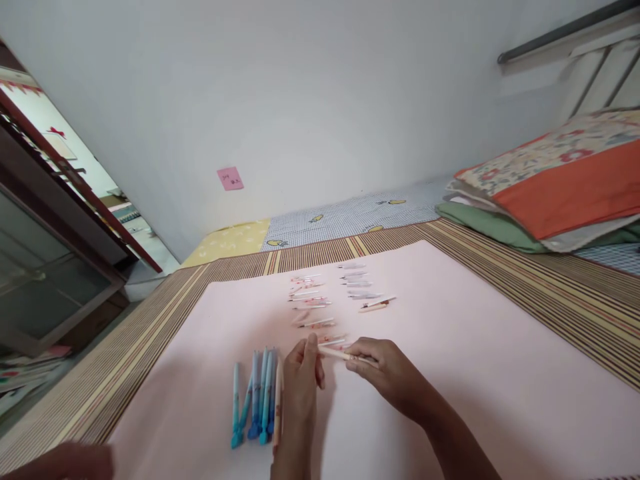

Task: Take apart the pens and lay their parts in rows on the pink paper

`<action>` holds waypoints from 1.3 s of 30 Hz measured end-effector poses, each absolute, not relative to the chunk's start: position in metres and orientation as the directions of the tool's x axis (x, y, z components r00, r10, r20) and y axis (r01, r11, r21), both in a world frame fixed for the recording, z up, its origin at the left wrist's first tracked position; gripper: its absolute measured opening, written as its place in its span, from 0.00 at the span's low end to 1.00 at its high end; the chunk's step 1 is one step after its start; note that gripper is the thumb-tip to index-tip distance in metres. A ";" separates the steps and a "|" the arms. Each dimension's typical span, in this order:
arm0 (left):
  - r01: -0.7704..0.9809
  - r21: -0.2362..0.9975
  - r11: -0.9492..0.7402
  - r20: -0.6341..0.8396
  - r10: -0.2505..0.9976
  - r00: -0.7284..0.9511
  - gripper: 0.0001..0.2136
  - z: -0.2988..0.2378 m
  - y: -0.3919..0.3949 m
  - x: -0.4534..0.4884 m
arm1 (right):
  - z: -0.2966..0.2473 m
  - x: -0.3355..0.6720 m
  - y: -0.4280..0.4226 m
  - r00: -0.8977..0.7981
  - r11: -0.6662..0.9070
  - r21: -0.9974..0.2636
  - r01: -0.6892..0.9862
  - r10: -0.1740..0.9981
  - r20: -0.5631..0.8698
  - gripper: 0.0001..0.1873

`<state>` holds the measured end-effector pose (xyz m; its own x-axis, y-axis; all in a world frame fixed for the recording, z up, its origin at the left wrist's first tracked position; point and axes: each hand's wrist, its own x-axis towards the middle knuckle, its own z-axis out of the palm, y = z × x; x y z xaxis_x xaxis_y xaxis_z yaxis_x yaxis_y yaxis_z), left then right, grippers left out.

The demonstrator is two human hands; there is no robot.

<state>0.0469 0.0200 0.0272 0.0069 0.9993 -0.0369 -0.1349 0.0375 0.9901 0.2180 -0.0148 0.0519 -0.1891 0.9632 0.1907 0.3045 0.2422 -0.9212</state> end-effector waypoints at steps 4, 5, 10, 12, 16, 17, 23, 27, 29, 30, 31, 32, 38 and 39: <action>-0.351 0.934 0.064 0.004 0.982 0.190 0.16 0.034 0.017 0.046 | 0.050 0.217 -0.013 -0.188 0.225 -0.938 0.262 0.966 0.179 0.11; -0.384 0.920 0.081 -0.001 0.979 0.204 0.16 0.035 0.018 0.045 | 0.050 0.217 -0.013 -0.183 0.213 -0.943 0.256 0.968 0.169 0.11; -0.433 0.900 0.053 -0.043 0.999 0.034 0.14 0.032 0.022 0.045 | 0.047 0.214 -0.012 -0.154 0.177 -0.959 0.221 0.977 0.145 0.10; -0.448 0.893 0.037 -0.047 0.999 -0.012 0.15 0.032 0.023 0.045 | 0.047 0.213 -0.012 -0.159 0.171 -0.963 0.209 0.977 0.139 0.11; -0.473 0.881 0.031 -0.068 0.996 -0.062 0.17 0.034 0.023 0.046 | 0.046 0.212 -0.012 -0.162 0.163 -0.964 0.210 0.978 0.130 0.11; -0.478 0.878 0.030 -0.075 0.994 -0.074 0.17 0.035 0.023 0.046 | 0.046 0.212 -0.012 -0.163 0.163 -0.964 0.210 0.978 0.130 0.11; -0.497 0.868 0.001 -0.079 0.987 -0.137 0.18 0.038 0.023 0.045 | 0.045 0.213 -0.013 -0.173 0.147 -0.965 0.218 0.979 0.111 0.12; -0.509 0.860 -0.045 -0.057 0.981 -0.183 0.17 0.037 0.023 0.044 | 0.045 0.214 -0.013 -0.183 0.149 -0.964 0.221 0.977 0.109 0.13; -0.499 0.864 -0.067 -0.047 0.976 -0.211 0.17 0.037 0.023 0.044 | 0.045 0.215 -0.013 -0.180 0.147 -0.965 0.217 0.978 0.108 0.13; -0.494 0.866 -0.077 -0.043 0.973 -0.227 0.17 0.038 0.023 0.044 | 0.044 0.215 -0.012 -0.179 0.147 -0.966 0.214 0.978 0.109 0.13; -0.490 0.867 -0.089 -0.039 0.969 -0.244 0.17 0.039 0.023 0.044 | 0.044 0.215 -0.012 -0.178 0.147 -0.966 0.211 0.978 0.110 0.12; -0.487 0.868 -0.101 -0.035 0.965 -0.262 0.18 0.040 0.022 0.044 | 0.043 0.216 -0.012 -0.178 0.148 -0.967 0.209 0.978 0.112 0.12; -0.513 0.842 -0.168 -0.032 0.933 -0.359 0.17 0.045 0.023 0.041 | 0.037 0.220 -0.011 -0.177 0.130 -0.969 0.208 0.980 0.093 0.12; -0.526 0.832 -0.175 -0.043 0.926 -0.375 0.17 0.045 0.024 0.038 | 0.037 0.220 -0.011 -0.175 0.126 -0.970 0.206 0.980 0.090 0.12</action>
